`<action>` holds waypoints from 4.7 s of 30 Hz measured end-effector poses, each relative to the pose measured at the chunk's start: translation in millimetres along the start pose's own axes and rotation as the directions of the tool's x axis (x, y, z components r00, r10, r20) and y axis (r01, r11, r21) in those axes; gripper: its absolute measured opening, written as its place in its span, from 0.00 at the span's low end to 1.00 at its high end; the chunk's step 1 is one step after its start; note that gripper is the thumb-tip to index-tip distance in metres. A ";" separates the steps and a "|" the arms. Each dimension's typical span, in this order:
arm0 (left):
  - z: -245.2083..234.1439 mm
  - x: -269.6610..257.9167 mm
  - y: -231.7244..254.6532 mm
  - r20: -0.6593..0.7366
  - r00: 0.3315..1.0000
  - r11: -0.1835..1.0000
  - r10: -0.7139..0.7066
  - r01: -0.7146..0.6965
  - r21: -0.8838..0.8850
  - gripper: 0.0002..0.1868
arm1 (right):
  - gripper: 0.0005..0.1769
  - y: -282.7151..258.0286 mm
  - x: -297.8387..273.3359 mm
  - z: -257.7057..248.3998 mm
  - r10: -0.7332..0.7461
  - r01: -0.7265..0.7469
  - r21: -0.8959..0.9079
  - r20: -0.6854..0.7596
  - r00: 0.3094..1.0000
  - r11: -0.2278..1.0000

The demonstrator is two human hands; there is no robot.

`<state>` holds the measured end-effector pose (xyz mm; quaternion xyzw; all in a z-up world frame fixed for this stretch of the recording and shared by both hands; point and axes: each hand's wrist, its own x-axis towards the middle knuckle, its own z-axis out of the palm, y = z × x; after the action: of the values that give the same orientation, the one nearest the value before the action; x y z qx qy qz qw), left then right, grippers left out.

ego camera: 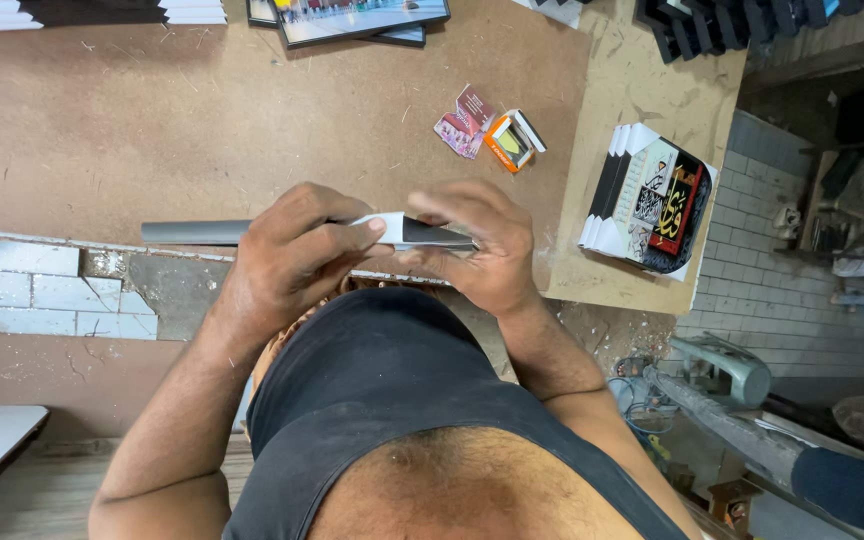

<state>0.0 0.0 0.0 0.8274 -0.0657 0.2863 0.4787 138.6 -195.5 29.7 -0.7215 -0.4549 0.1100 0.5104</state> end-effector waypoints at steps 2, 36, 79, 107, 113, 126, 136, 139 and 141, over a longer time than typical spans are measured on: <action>4.3 -2.6 5.2 -0.017 1.000 1.000 0.011 -0.011 0.005 0.15 | 0.12 20.3 -1.6 -6.9 -0.038 0.034 0.045 0.092 0.995 0.998; 279.4 -95.6 -129.0 -0.048 0.909 0.731 -0.413 0.363 0.578 0.10 | 0.20 286.3 -134.7 -81.8 0.590 -0.112 -0.765 0.385 0.709 0.634; 137.6 -216.7 -54.2 -0.086 0.780 0.293 -0.619 0.331 0.897 0.10 | 0.26 298.5 -29.3 -45.3 -0.092 0.071 -0.786 0.019 0.996 0.614; 10.2 20.4 -29.3 -0.176 0.976 0.976 -0.127 0.154 0.153 0.20 | 0.05 296.8 15.4 -23.3 0.396 -0.333 -0.843 -0.159 0.904 0.423; 11.8 41.1 -29.3 -0.113 0.988 0.991 -0.108 0.116 0.065 0.20 | 0.06 123.5 8.2 -61.2 0.403 -0.268 0.411 -0.289 0.868 0.871; 27.7 47.4 -34.9 -0.110 0.992 0.998 -0.059 0.061 0.009 0.33 | 0.11 37.0 11.5 -17.0 0.026 -0.046 -0.106 -0.191 0.981 0.993; 22.0 46.2 -12.5 -0.239 0.967 0.992 0.084 -0.058 0.113 0.15 | 0.11 28.0 -4.6 -11.0 0.118 -0.104 0.090 -0.167 0.979 0.991; 18.8 38.3 -15.0 -0.156 0.986 0.997 0.055 -0.047 0.056 0.16 | 0.14 22.8 -6.3 -13.7 0.073 -0.065 0.068 -0.128 0.989 0.996; 18.0 32.9 -17.3 -0.081 0.995 0.998 0.057 -0.054 0.041 0.16 | 0.17 22.5 -6.0 -15.8 0.014 -0.013 0.014 -0.091 0.996 1.000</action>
<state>41.2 -0.3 -2.3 0.8219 -0.0631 0.3347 0.4566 157.2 -211.6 16.3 -0.7254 -0.4255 0.0835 0.5346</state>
